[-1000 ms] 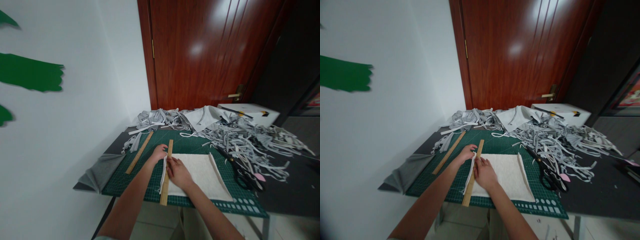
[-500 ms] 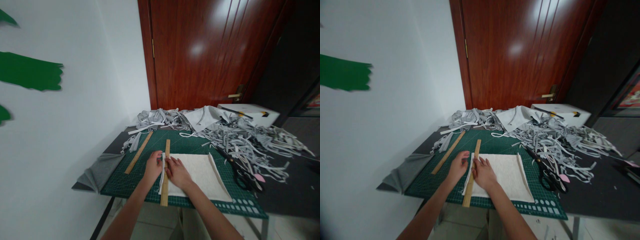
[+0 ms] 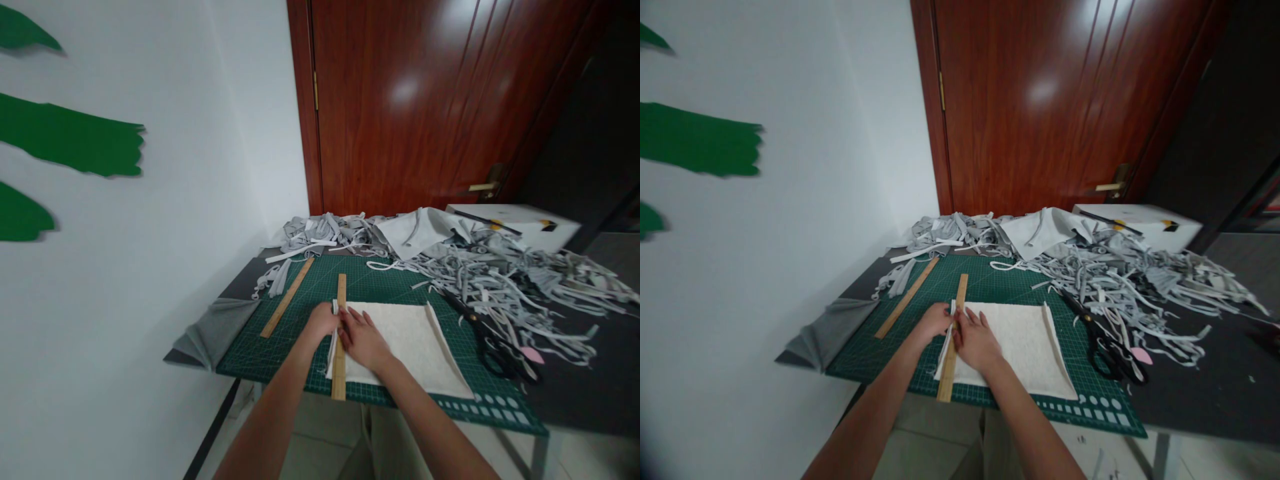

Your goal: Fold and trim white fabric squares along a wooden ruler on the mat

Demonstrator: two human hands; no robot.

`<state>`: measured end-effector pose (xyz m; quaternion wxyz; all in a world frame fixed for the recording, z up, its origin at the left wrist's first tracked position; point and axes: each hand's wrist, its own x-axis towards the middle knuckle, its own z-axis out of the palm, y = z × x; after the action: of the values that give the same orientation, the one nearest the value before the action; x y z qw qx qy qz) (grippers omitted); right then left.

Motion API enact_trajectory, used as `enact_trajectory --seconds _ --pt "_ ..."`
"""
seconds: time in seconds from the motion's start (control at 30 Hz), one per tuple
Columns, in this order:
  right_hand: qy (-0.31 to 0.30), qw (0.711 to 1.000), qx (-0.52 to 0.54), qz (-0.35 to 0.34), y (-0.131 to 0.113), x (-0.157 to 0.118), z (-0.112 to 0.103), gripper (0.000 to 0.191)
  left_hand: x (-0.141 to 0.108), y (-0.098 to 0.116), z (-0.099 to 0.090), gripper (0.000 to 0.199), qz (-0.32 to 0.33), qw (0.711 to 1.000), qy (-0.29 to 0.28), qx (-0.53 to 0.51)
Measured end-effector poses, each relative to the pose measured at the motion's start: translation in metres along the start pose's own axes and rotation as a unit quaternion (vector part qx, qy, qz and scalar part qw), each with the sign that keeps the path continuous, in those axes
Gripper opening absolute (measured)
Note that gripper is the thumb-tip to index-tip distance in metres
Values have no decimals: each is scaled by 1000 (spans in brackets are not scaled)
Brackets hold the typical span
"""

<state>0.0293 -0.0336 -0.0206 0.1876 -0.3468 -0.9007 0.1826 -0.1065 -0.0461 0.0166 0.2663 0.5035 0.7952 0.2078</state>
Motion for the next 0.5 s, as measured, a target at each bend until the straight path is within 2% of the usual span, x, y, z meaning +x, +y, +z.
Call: enact_trajectory --seconds 0.07,0.13,0.27,0.37,0.5 --pt "2 1000 4 0 0 0 0 49 12 6 -1 20 -38 998 -40 -13" --pt "4 1000 7 -2 0 0 -1 47 20 7 -2 26 -71 995 -71 -23" --pt "15 1000 13 -3 2 0 -2 41 27 7 -4 32 -106 988 -105 -25" --pt "23 999 26 -2 3 0 -1 39 30 10 -3 26 -109 989 -97 -9" --pt "33 999 41 -2 5 1 1 40 32 12 2 23 -88 995 -27 31"
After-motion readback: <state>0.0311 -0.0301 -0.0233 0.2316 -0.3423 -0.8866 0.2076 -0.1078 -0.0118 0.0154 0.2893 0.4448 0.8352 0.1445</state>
